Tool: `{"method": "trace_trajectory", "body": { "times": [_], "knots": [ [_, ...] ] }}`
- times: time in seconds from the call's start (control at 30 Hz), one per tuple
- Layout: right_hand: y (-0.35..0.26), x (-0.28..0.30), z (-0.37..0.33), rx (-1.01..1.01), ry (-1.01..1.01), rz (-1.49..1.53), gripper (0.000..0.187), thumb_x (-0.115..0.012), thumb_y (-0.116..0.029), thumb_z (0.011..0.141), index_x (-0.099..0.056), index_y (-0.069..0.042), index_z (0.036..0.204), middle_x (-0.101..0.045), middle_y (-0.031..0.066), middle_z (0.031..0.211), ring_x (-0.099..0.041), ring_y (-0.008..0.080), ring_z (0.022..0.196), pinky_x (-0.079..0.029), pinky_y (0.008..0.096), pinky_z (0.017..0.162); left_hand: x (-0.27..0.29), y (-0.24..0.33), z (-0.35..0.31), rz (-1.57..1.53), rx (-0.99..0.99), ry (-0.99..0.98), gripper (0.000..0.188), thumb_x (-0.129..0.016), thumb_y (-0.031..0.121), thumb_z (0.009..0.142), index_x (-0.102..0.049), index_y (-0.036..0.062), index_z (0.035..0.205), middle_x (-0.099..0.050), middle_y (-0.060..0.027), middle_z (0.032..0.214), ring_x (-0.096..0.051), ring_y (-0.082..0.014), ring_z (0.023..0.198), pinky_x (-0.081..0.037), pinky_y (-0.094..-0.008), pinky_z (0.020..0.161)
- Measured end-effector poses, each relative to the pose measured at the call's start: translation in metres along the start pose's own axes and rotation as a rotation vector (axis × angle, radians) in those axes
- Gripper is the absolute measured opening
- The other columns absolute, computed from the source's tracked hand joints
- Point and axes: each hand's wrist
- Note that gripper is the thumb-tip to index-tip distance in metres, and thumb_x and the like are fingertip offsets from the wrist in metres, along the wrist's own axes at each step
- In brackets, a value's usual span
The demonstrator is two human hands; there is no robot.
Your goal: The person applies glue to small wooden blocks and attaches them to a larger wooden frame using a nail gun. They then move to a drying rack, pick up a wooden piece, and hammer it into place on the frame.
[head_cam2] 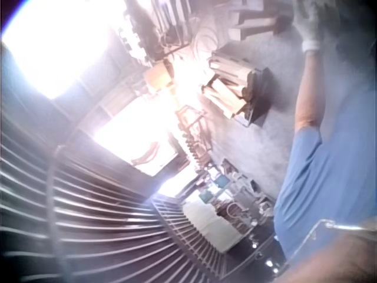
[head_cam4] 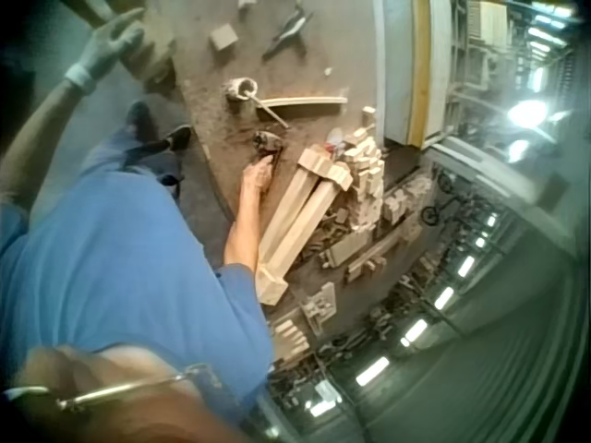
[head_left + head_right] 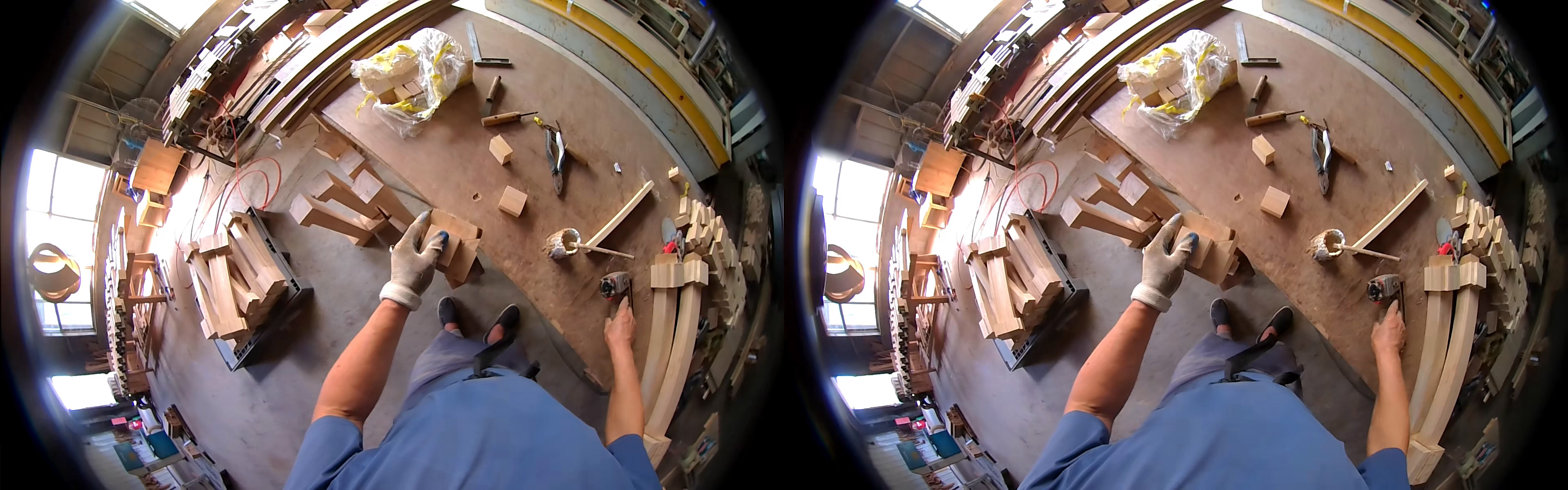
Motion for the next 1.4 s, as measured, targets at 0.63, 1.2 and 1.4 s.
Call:
{"method": "trace_trajectory", "body": {
  "times": [0.63, 1.2, 1.4],
  "knots": [
    [-0.363, 0.056, -0.042, 0.950, 0.082, 0.471, 0.124, -0.094, -0.033, 0.065, -0.024, 0.004, 0.160, -0.038, 0.0284, 0.152, -0.043, 0.0453, 0.140, -0.040, 0.0506, 0.117, 0.020, -0.035, -0.017, -0.353, 0.105, -0.064, 0.064, -0.070, 0.035, 0.101, -0.052, -0.0040, 0.149, -0.062, -0.0201, 0.146, -0.058, -0.0260, 0.135, -0.044, -0.0343, 0.114],
    [-0.487, 0.079, -0.202, 1.883, -0.169, 0.453, 0.068, -0.065, -0.008, 0.079, -0.047, 0.013, 0.141, -0.055, 0.0304, 0.122, -0.053, 0.0472, 0.112, -0.044, 0.0528, 0.101, -0.017, -0.261, -0.322, -1.017, 0.668, 0.404, 0.026, -0.060, 0.029, 0.107, -0.064, 0.0087, 0.122, -0.073, -0.0120, 0.103, -0.071, -0.0273, 0.103, -0.057, -0.0367, 0.090],
    [-0.519, 0.079, -0.312, 2.145, -0.410, 0.416, 0.100, -0.084, -0.019, 0.059, -0.043, 0.008, 0.146, -0.051, 0.0275, 0.130, -0.051, 0.0460, 0.119, -0.044, 0.0524, 0.104, 0.029, -0.257, -0.350, -1.786, 0.712, 0.596, 0.065, -0.046, 0.076, 0.099, -0.058, 0.0135, 0.114, -0.072, -0.0108, 0.105, -0.072, -0.0299, 0.091, -0.061, -0.0458, 0.076]
  ]
}}
Point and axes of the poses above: each hand's wrist, its own z-axis towards the middle knuckle, its own x-axis out of the back of the hand, y = z × x
